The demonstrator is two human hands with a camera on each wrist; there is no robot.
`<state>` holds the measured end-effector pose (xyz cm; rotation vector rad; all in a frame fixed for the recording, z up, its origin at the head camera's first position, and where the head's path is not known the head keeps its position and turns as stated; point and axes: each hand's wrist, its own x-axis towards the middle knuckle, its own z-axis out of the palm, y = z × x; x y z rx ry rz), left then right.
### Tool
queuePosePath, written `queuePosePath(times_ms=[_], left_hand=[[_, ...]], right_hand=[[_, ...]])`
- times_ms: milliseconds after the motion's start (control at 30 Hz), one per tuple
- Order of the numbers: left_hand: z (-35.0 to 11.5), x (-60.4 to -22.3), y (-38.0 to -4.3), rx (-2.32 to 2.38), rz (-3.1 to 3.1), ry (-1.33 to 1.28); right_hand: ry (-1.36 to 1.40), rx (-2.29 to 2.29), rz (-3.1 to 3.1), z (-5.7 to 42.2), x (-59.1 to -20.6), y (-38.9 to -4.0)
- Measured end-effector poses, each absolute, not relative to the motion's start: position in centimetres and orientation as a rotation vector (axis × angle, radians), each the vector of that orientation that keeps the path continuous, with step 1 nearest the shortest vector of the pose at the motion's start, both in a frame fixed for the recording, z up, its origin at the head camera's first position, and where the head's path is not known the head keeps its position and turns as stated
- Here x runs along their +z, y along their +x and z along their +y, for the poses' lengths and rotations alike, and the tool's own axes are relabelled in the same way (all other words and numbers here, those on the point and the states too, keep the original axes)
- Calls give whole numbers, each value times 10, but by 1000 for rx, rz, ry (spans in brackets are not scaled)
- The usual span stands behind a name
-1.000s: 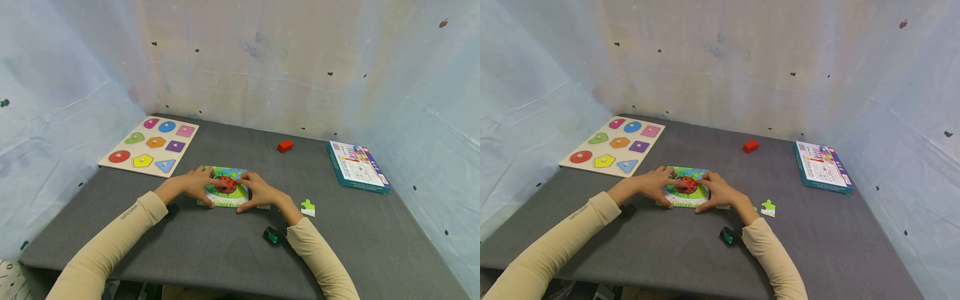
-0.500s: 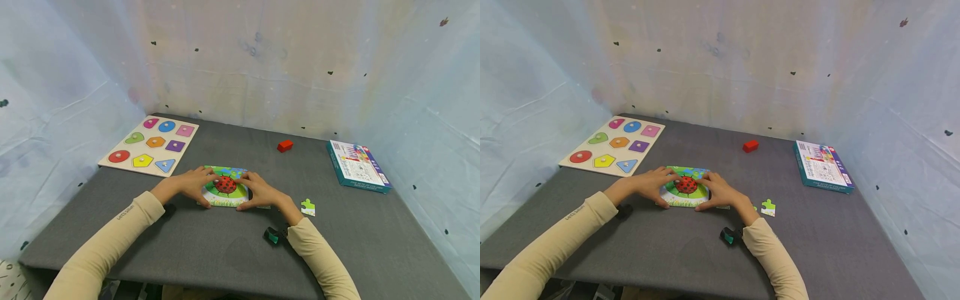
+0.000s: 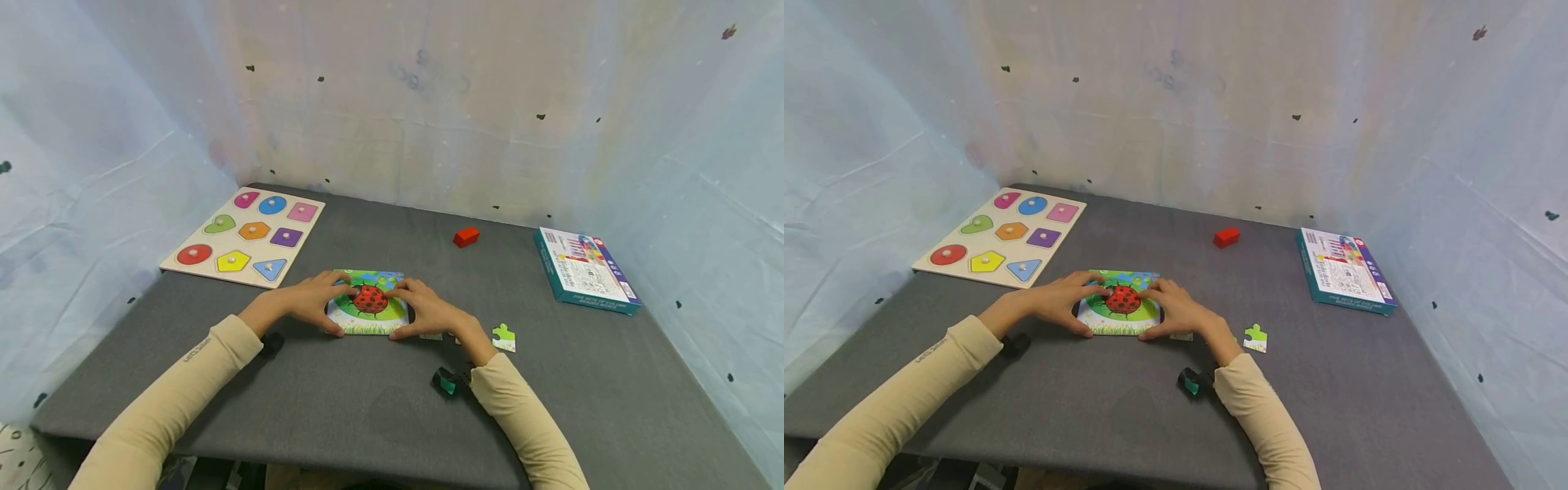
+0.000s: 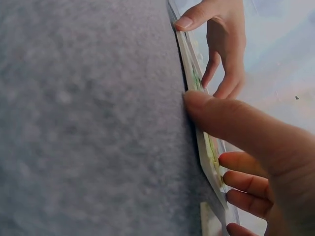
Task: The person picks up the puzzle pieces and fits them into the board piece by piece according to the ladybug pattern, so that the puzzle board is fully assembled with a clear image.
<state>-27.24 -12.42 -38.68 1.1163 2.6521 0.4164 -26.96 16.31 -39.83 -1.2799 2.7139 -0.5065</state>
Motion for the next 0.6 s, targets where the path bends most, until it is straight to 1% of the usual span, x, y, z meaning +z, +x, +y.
queuePosePath(times_ms=[400, 600], left_hand=[[-122, -385, -274, 404, 2646, 1141], [-124, -383, -272, 389, 2607, 1107]], right_hand=[[-1232, -534, 2691, 164, -392, -273], [-1233, -551, 2685, 167, -392, -274]])
